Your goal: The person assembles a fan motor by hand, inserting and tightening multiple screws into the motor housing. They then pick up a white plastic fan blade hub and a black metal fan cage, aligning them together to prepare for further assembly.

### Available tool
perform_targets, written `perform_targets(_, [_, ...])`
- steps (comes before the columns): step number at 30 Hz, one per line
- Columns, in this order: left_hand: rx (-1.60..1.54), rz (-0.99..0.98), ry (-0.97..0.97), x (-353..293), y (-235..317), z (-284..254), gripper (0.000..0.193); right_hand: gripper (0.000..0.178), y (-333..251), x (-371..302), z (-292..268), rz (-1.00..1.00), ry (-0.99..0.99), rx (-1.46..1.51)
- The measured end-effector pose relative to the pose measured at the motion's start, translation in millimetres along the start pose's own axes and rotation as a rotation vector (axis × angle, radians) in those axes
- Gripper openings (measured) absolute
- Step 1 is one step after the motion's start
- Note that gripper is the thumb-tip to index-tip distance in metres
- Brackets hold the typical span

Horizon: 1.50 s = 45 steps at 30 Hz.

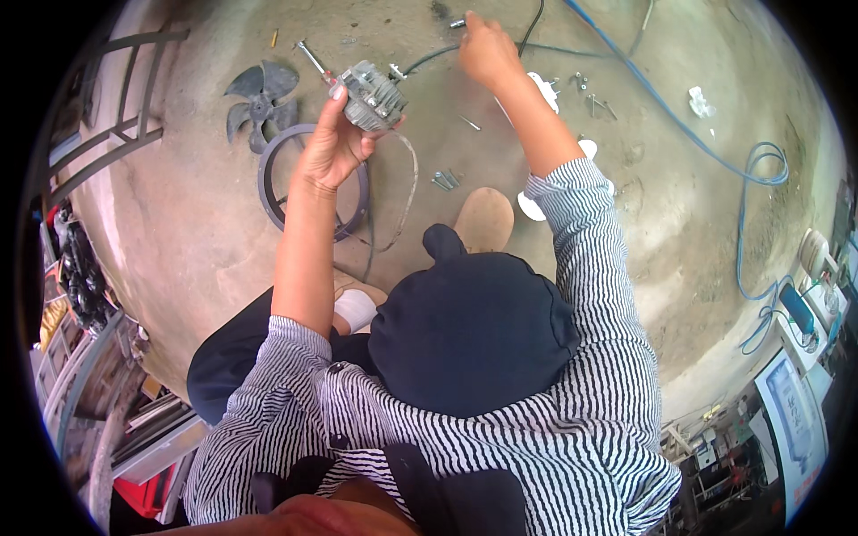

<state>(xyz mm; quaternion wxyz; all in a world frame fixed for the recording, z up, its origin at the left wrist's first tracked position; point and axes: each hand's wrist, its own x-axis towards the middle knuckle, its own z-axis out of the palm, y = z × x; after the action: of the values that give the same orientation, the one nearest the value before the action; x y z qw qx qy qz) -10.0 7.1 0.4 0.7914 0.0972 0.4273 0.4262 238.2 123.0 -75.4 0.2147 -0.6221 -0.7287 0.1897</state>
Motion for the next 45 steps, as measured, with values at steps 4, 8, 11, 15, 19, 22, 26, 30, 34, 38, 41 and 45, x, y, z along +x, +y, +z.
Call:
perform_targets(4, [0.042,0.06,0.085,-2.3,0.8,7.3,0.06,0.032,-84.3,-26.4,-54.6,-0.009,-0.149,0.61])
perform_targets(8, [0.159,0.081,0.117,-8.8,9.1,23.8,0.061,0.022,-105.7,-41.4,-73.1,-0.219,-0.198,0.661])
perform_targets(11, [0.194,0.083,0.14,-10.5,11.9,31.4,0.064,0.022,-102.5,-42.9,-77.0,-0.396,-0.061,0.458])
perform_targets(15, [0.227,0.061,0.139,-10.2,12.7,31.7,0.066,0.019,-95.1,-44.2,-79.8,-0.491,0.027,0.375])
perform_targets(19, [0.262,0.026,0.146,-12.6,14.2,31.7,0.068,0.017,-100.8,-49.8,-76.1,-0.39,0.033,0.444])
perform_targets(22, [0.309,0.011,0.168,-16.6,14.1,34.4,0.069,0.017,-96.4,-53.7,-75.1,-0.52,0.085,0.277])
perform_targets(26, [0.325,-0.016,0.145,-17.6,14.3,34.6,0.072,0.014,-92.3,-49.6,-74.7,-0.495,0.08,0.343])
perform_targets(30, [0.347,-0.05,0.112,-18.2,13.8,34.3,0.065,0.009,-90.2,-49.6,-75.6,-0.481,0.042,0.379])
perform_targets(34, [0.36,-0.076,0.085,-16.5,14.0,29.7,0.073,0.007,-92.5,-51.2,-84.0,-0.511,0.051,0.326])
perform_targets(38, [0.357,-0.085,0.073,-15.5,11.3,29.0,0.074,0.015,-87.8,-51.3,-89.0,-0.521,-0.036,0.325])
perform_targets(41, [0.334,-0.078,0.068,-15.4,9.5,26.5,0.074,0.015,-86.6,-52.5,-85.9,-0.461,-0.091,0.446])
perform_targets(45, [0.291,-0.086,0.052,-14.4,10.8,27.8,0.072,0.011,-88.5,-55.0,-81.0,-0.45,-0.029,0.438])
